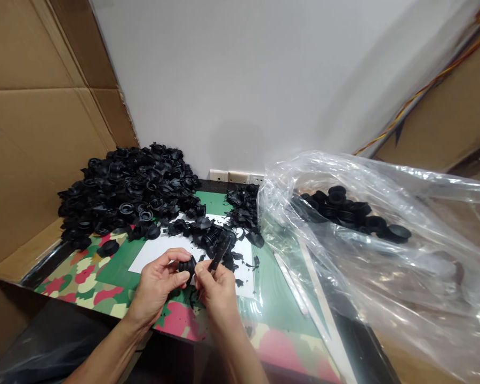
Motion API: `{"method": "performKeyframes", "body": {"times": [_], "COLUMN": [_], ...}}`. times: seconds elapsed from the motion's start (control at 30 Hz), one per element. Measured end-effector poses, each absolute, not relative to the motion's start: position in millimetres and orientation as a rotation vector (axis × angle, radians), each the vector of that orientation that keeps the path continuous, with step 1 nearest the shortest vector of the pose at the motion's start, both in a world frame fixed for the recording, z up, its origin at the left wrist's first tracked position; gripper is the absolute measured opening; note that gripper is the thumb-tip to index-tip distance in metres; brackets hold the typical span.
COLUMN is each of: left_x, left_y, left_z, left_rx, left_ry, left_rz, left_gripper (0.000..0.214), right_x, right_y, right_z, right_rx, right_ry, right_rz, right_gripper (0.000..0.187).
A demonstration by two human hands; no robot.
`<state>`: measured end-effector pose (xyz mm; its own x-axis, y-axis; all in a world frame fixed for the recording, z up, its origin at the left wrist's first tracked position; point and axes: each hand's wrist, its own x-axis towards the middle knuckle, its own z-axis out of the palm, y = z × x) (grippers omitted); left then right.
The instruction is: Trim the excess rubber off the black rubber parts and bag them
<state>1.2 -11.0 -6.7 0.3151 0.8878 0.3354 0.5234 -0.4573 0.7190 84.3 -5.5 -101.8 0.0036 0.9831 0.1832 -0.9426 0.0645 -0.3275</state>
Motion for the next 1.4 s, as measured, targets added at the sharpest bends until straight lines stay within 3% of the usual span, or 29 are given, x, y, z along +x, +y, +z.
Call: {"method": "performKeyframes", "body": {"times": [0.2, 0.47, 1.07, 1.4], "left_x": [1.9, -0.8, 9.1, 5.5], "left_y": [-10.5, -11.9, -24.0, -8.8], "left_z": [-6.9, -6.3, -6.2, -5.7], "left_rx": [2.096, 1.943, 2.296, 1.925], "left_ry": [1.250, 1.406, 1.458, 1.506], "left_rz": [1.013, 0.966, 0.925, 1.045], "left_gripper": [0.028, 0.049, 0.039, 0.055], "right_x": [85.2, 84.1, 74.3, 99.0], "right_y": [-7.7, -9.2, -0.8, -11.7], "right_z": [-99.6, -101.6, -106.3, -118.3], "right_rx": [-0.135, -0.153, -0.130, -0.489], "right_ry": [-0.370, -0.368, -0.342, -0.611], "right_rz": [1.558, 1.539, 1.564, 1.029], "right_gripper": [0.056, 0.059, 0.064, 0.049]}}
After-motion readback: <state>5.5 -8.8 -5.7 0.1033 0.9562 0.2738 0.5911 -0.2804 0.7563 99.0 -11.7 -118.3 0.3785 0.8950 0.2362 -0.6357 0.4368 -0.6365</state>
